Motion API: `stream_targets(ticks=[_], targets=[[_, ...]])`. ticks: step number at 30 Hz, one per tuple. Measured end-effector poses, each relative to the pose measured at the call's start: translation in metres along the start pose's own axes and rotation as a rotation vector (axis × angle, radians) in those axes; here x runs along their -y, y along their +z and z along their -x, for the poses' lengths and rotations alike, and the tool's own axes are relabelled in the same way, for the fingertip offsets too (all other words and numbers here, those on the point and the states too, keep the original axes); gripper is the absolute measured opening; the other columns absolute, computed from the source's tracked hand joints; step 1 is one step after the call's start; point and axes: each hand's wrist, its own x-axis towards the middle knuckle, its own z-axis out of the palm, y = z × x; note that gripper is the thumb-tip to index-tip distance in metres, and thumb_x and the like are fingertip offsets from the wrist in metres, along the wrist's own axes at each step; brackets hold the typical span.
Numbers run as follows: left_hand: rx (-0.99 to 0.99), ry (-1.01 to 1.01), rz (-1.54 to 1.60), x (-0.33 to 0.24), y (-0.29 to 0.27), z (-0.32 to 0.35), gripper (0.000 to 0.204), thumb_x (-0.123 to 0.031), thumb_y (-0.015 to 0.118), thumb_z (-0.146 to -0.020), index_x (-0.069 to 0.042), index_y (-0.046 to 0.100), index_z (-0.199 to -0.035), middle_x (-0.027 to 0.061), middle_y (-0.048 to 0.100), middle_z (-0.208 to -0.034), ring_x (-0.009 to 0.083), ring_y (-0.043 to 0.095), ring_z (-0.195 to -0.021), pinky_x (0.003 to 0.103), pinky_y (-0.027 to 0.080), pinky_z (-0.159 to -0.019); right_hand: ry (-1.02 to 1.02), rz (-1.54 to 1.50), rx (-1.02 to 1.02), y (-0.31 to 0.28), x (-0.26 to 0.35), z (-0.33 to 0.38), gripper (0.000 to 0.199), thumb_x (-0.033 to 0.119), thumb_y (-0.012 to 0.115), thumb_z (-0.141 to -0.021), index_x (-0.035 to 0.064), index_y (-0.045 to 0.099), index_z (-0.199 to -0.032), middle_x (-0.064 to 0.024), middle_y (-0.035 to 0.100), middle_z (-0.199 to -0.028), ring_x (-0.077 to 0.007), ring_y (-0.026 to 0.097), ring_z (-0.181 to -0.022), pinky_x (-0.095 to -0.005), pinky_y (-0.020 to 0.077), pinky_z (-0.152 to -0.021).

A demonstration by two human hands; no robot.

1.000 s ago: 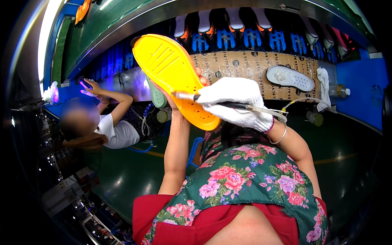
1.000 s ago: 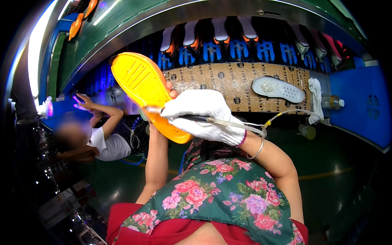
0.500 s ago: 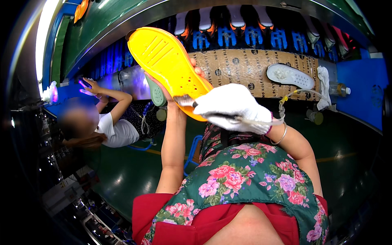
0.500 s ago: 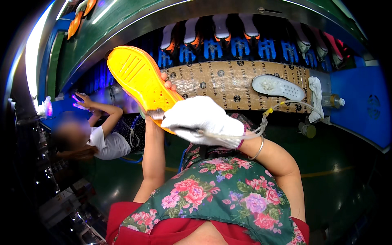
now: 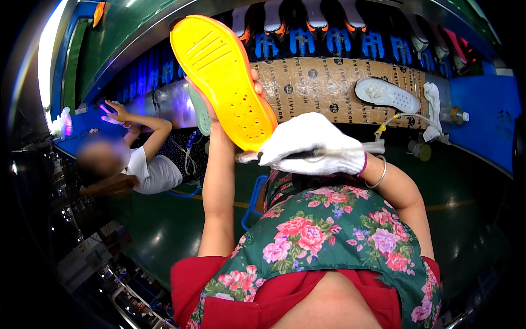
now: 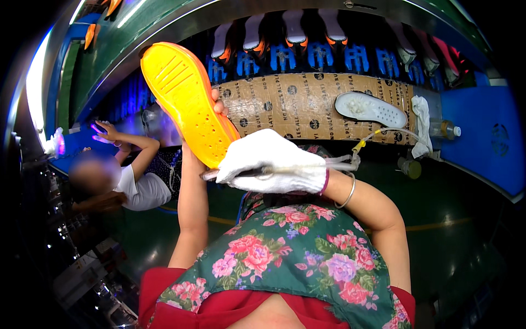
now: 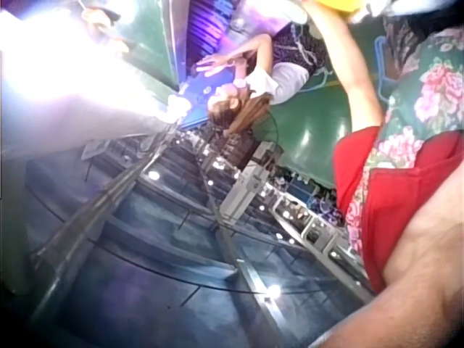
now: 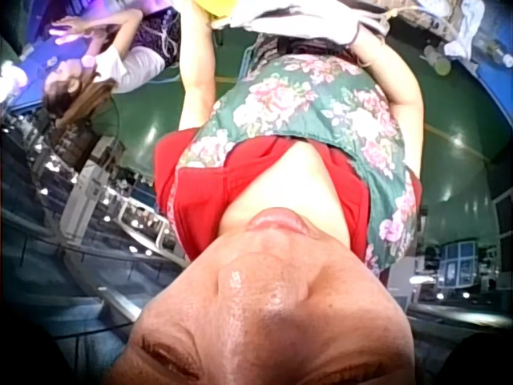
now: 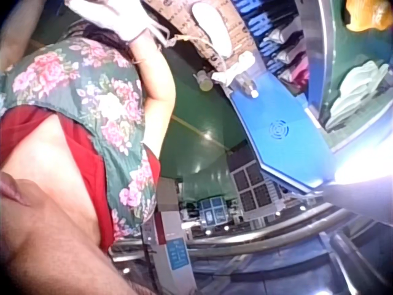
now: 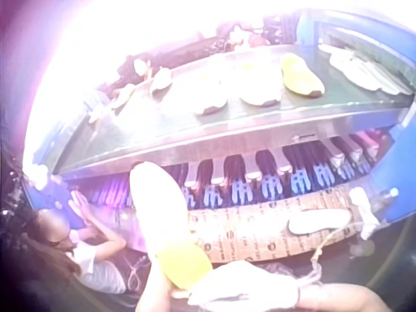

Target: The person applies adhesive to the underside of green and yellow insoles using a brush, picking them up from a conveyor belt and returning them after coating.

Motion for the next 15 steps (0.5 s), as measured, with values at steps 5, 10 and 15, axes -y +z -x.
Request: stream_targets(ticks=[5,10,15], targets=[[-0.029,-0.116,-0.202,-0.004,0.007,-0.009,0.108,-0.095,0.039,-0.072,-0.015,0.043,-0.143,0.0238,0.060,-0.110,0.0390,0.063,-0.088,0.051,0.054,-0.075,-0.049,0.153,-0.083,-0.002,-0.013,0.000,0.019,0.006,0.073,-0.078,0.0141,0.072,-0.095,-0.0054,0.070,-0.087,-0.0274,0.069,-0.077,-0.0356,0.0551,-0.069],[-0.172,-0.215,-0.467,-0.009,0.008,-0.015,0.107,-0.095,0.039,-0.072,-0.017,0.041,-0.146,0.0265,0.061,-0.103,0.0414,0.063,-0.081,0.050,0.054,-0.071,-0.031,0.061,0.077,-0.005,-0.015,0.006,0.025,0.008,0.075,-0.079,0.0145,0.074,-0.103,-0.0062,0.073,-0.099,-0.0264,0.072,-0.089,-0.0365,0.0577,-0.079],[-0.229,-0.179,-0.406,-0.005,0.002,-0.025,0.107,-0.095,0.038,-0.072,-0.016,0.043,-0.145,0.0254,0.062,-0.103,0.0408,0.064,-0.081,0.049,0.054,-0.069,0.020,0.133,0.035,-0.007,-0.018,0.005,0.016,0.010,0.074,-0.081,0.0108,0.075,-0.097,-0.0076,0.073,-0.090,-0.0270,0.071,-0.081,-0.0357,0.0566,-0.073]])
